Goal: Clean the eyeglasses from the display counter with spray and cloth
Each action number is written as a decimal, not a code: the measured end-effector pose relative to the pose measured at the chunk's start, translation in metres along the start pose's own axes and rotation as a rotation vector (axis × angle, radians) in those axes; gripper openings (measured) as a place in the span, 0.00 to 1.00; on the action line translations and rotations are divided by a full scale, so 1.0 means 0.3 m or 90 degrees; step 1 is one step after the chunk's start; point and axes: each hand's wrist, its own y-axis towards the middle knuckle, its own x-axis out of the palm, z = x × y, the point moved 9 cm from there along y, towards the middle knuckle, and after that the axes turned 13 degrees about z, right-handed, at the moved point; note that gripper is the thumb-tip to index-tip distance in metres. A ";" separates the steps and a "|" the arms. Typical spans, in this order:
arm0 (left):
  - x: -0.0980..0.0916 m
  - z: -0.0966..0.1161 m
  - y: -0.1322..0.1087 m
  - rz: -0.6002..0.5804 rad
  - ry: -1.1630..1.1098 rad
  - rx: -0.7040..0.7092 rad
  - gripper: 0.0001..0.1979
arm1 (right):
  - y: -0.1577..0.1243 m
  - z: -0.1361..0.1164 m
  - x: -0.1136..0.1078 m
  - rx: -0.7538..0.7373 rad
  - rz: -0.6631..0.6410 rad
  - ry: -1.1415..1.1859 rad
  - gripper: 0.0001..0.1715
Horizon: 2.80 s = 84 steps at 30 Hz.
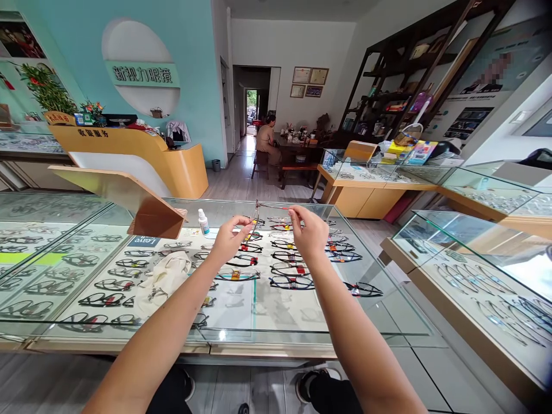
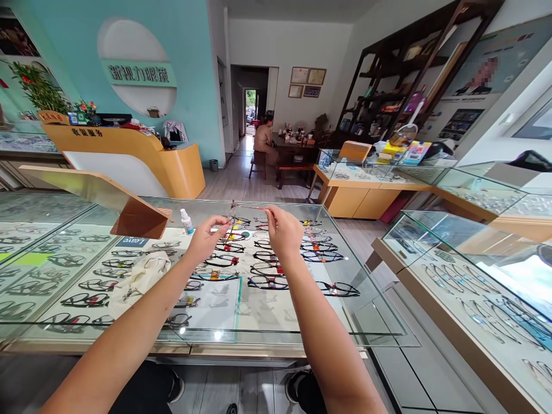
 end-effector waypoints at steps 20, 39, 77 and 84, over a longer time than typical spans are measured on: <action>0.072 0.046 -0.068 -0.026 -0.128 -0.041 0.22 | -0.092 -0.162 0.045 0.001 -0.040 0.138 0.30; -0.028 0.002 -0.018 0.135 -0.234 -0.119 0.30 | -0.103 -0.100 0.126 -0.020 -0.206 0.060 0.30; -0.417 -0.316 0.108 0.426 0.228 -0.193 0.27 | -0.126 -0.156 0.141 0.071 -0.267 0.270 0.25; -0.392 -0.367 0.113 0.382 0.145 -0.218 0.14 | -0.124 -0.154 0.129 0.108 -0.254 0.305 0.25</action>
